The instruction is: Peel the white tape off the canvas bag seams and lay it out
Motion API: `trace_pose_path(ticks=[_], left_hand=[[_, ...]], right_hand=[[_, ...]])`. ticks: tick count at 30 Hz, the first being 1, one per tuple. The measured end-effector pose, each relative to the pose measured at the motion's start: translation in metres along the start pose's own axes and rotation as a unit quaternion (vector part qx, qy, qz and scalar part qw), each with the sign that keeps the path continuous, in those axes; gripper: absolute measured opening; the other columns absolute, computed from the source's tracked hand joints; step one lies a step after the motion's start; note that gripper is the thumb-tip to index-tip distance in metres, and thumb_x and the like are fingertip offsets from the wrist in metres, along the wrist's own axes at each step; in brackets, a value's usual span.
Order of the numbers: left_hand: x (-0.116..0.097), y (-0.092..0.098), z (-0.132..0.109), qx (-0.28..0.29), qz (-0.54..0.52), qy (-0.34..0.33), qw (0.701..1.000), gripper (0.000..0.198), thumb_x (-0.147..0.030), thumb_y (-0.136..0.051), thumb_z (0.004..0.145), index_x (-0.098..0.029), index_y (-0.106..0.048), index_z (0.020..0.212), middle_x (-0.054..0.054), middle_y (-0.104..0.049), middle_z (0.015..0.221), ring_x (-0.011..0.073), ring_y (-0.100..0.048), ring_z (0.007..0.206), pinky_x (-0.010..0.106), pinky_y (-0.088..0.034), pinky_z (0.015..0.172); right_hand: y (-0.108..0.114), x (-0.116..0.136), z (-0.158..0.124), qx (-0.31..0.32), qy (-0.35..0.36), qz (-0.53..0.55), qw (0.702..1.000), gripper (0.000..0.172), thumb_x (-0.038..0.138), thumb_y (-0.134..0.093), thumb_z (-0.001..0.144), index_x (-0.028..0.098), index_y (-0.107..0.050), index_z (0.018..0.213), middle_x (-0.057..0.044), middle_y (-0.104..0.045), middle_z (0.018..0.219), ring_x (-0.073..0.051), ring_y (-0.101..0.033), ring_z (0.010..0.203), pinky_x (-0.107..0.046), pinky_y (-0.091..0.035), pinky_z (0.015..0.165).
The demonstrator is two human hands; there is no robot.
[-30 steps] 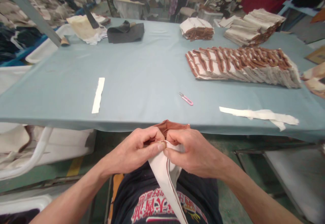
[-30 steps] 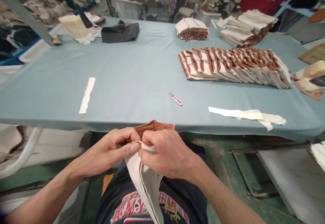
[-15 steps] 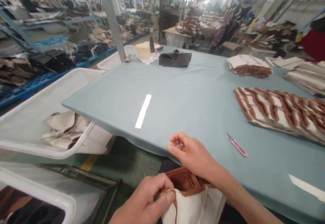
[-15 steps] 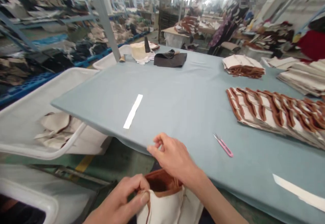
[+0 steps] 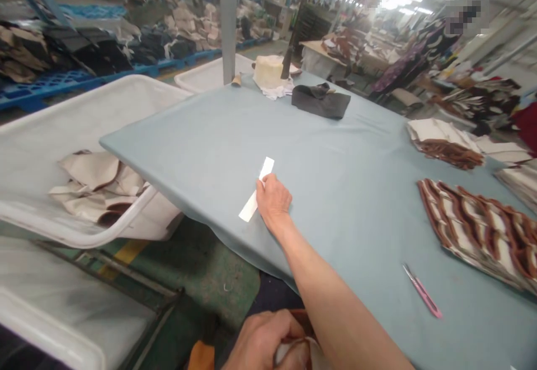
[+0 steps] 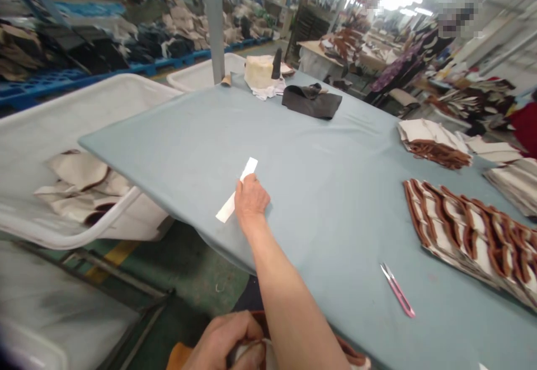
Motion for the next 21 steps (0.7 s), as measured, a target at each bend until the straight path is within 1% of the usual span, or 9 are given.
trace_pose_path(ticks=[2,5,7,10,12,14,16,18,21], left_hand=[[0.004,-0.003,0.003,0.008,-0.011,-0.001,1.000,0.010,-0.013,-0.056,0.081,-0.022,-0.062,0.080,0.001,-0.078,0.092,0.0173,-0.067,0.083,0.025,-0.048,0.080],[0.007,-0.008,0.004,-0.001,0.007,0.022,1.000,0.012,-0.014,-0.056,0.082,-0.022,-0.065,0.082,-0.001,-0.073,0.083,0.0153,-0.061,0.078,0.023,-0.046,0.076],[0.007,-0.009,0.002,-0.029,0.018,0.037,0.999,0.009,-0.019,-0.058,0.084,-0.022,-0.066,0.082,-0.002,-0.065,0.073,0.0150,-0.055,0.072,0.023,-0.044,0.070],[0.001,-0.012,0.001,-0.055,-0.039,0.033,0.997,0.011,-0.026,-0.057,0.089,-0.019,-0.065,0.083,-0.005,-0.047,0.060,0.0122,-0.042,0.059,0.023,-0.033,0.058],[-0.005,-0.014,0.003,-0.052,-0.095,0.024,0.994,0.015,-0.030,-0.056,0.091,-0.018,-0.062,0.085,-0.008,-0.035,0.056,0.0102,-0.032,0.053,0.023,-0.026,0.054],[-0.011,-0.018,0.006,-0.051,-0.133,0.024,0.989,0.021,-0.038,-0.059,0.091,-0.017,-0.061,0.086,-0.010,-0.030,0.055,0.0095,-0.028,0.051,0.022,-0.024,0.052],[-0.017,-0.024,0.012,-0.057,-0.152,0.033,0.986,0.029,-0.045,-0.062,0.090,-0.016,-0.065,0.090,-0.009,-0.036,0.056,0.0098,-0.030,0.052,0.021,-0.027,0.051],[-0.025,-0.035,0.018,-0.050,-0.159,0.033,0.985,0.038,-0.050,-0.065,0.089,-0.014,-0.070,0.100,-0.004,-0.050,0.062,0.0113,-0.039,0.056,0.022,-0.034,0.055],[-0.039,-0.064,0.025,0.017,-0.152,0.032,0.988,0.049,-0.054,-0.065,0.090,-0.013,-0.073,0.115,0.001,-0.061,0.072,0.0131,-0.047,0.061,0.024,-0.038,0.059]], right_hand=[[-0.002,-0.008,0.005,-0.009,-0.012,0.043,0.999,0.018,0.025,-0.049,0.105,0.017,-0.065,0.110,-0.016,-0.075,0.112,-0.029,-0.070,0.108,-0.040,-0.048,0.092],[0.002,-0.024,0.008,-0.008,-0.013,0.148,0.989,0.017,0.031,-0.055,0.099,0.020,-0.067,0.094,-0.008,-0.076,0.096,-0.024,-0.070,0.097,-0.035,-0.050,0.086],[0.012,-0.039,0.005,0.002,-0.010,0.236,0.972,0.020,0.038,-0.057,0.094,0.021,-0.065,0.088,-0.003,-0.073,0.086,-0.020,-0.068,0.086,-0.029,-0.052,0.077],[0.040,-0.072,-0.017,0.024,-0.015,0.360,0.933,0.031,0.052,-0.061,0.085,0.021,-0.060,0.083,-0.001,-0.069,0.078,-0.016,-0.064,0.071,-0.024,-0.052,0.058],[0.065,-0.098,-0.045,0.040,-0.024,0.424,0.904,0.039,0.059,-0.065,0.077,0.022,-0.057,0.080,-0.001,-0.068,0.074,-0.016,-0.063,0.065,-0.023,-0.051,0.049],[0.094,-0.124,-0.083,0.041,-0.034,0.472,0.880,0.043,0.062,-0.069,0.074,0.022,-0.055,0.078,-0.001,-0.067,0.069,-0.015,-0.061,0.058,-0.022,-0.049,0.043],[0.121,-0.147,-0.126,0.027,-0.046,0.504,0.862,0.044,0.062,-0.071,0.076,0.022,-0.054,0.076,0.000,-0.067,0.065,-0.012,-0.056,0.049,-0.020,-0.046,0.039],[0.144,-0.164,-0.170,0.009,-0.054,0.538,0.841,0.043,0.061,-0.071,0.080,0.022,-0.052,0.074,0.001,-0.067,0.061,-0.009,-0.052,0.041,-0.019,-0.043,0.038],[0.168,-0.183,-0.228,-0.009,-0.054,0.616,0.786,0.041,0.053,-0.072,0.087,0.021,-0.052,0.072,0.002,-0.069,0.060,-0.008,-0.052,0.038,-0.017,-0.042,0.038]])
Point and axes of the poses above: each hand's wrist, its own z-axis towards the middle knuckle, its own y-axis out of the back of the hand, x = y × z, the point moved 4 cm from there along z, towards the middle knuckle
